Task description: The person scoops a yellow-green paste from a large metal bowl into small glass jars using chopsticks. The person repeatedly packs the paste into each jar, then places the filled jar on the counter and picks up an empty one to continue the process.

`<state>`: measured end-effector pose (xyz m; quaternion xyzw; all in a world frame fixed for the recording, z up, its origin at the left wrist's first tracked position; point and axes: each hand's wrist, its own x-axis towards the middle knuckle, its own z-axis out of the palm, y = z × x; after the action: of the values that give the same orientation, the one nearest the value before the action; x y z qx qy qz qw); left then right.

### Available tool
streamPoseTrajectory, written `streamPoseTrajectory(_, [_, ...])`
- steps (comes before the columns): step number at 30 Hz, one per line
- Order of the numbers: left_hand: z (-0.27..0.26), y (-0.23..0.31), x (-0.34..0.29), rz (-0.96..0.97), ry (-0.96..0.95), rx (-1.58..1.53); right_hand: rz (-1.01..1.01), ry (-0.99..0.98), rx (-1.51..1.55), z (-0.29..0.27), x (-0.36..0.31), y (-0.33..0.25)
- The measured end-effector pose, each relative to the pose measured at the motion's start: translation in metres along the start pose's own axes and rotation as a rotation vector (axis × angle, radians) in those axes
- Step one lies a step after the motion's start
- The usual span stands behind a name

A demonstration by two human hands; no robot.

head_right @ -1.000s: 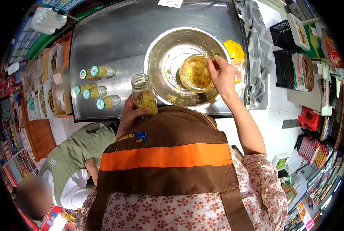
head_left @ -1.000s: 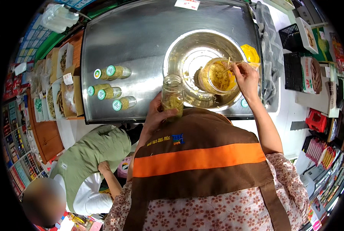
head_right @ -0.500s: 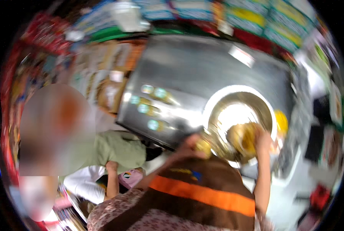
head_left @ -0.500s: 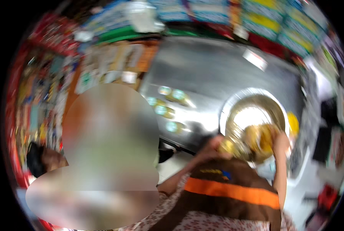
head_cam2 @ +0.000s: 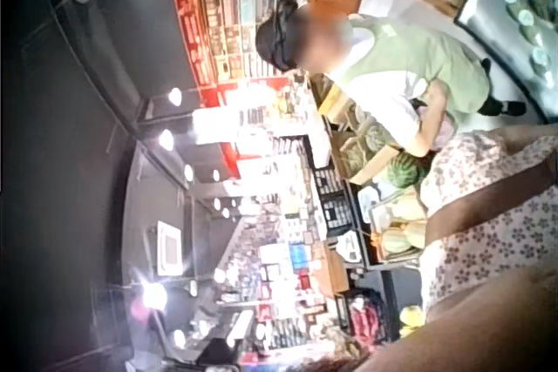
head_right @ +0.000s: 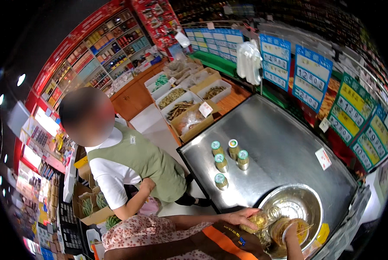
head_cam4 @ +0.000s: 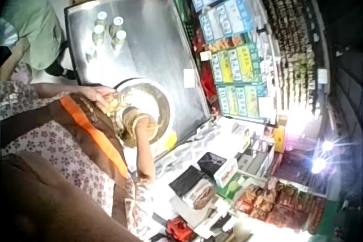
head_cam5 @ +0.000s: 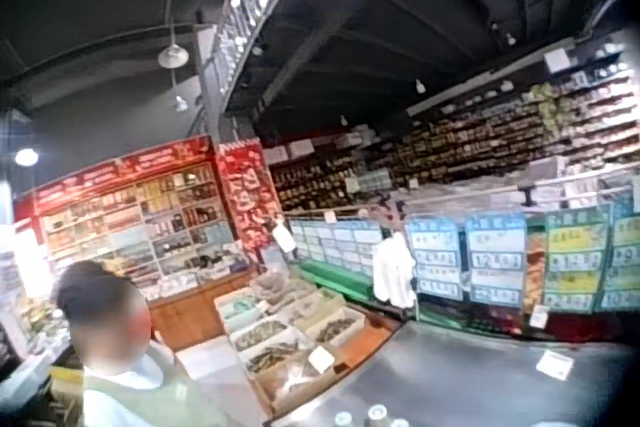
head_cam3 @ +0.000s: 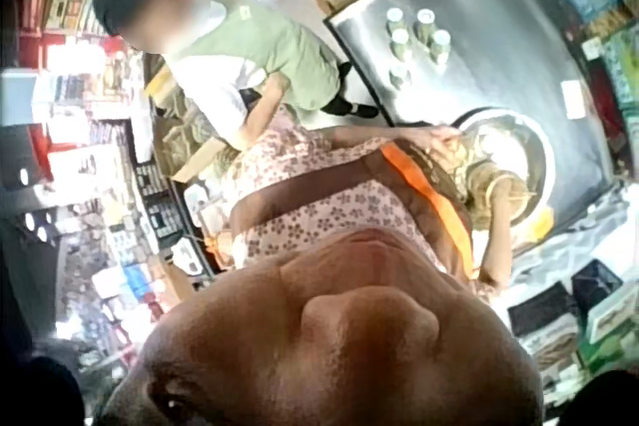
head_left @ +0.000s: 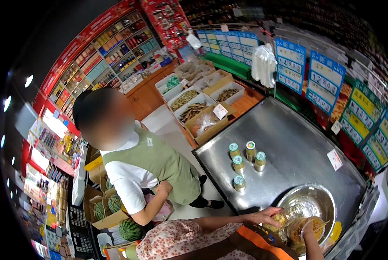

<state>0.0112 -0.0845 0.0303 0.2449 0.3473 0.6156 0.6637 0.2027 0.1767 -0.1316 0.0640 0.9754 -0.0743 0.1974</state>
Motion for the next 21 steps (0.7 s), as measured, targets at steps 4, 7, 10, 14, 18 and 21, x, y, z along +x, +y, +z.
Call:
streamPoseTrajectory(4, [0.0,-0.008,-0.009,0.075,0.004,0.041,0.008,0.048,0.347,0.016,-0.005,0.002])
streamPoseTrajectory(7, [0.001,-0.012,-0.016,0.066,0.024,0.072,0.072,0.107,0.477,0.026,-0.025,0.019])
streamPoseTrajectory(10, [0.004,-0.008,-0.013,0.019,0.106,0.346,0.294,0.161,0.222,-0.008,-0.05,0.007])
streamPoseTrajectory(14, [0.009,0.0,0.002,-0.034,0.134,0.36,0.201,0.228,0.404,-0.09,-0.076,-0.027])
streamPoseTrajectory(18, [0.006,-0.017,0.034,-0.087,0.128,0.426,0.423,0.371,0.573,-0.141,-0.105,-0.048])
streamPoseTrajectory(21, [0.012,-0.026,0.048,-0.043,0.113,0.328,0.386,0.66,0.644,-0.121,-0.12,-0.04])
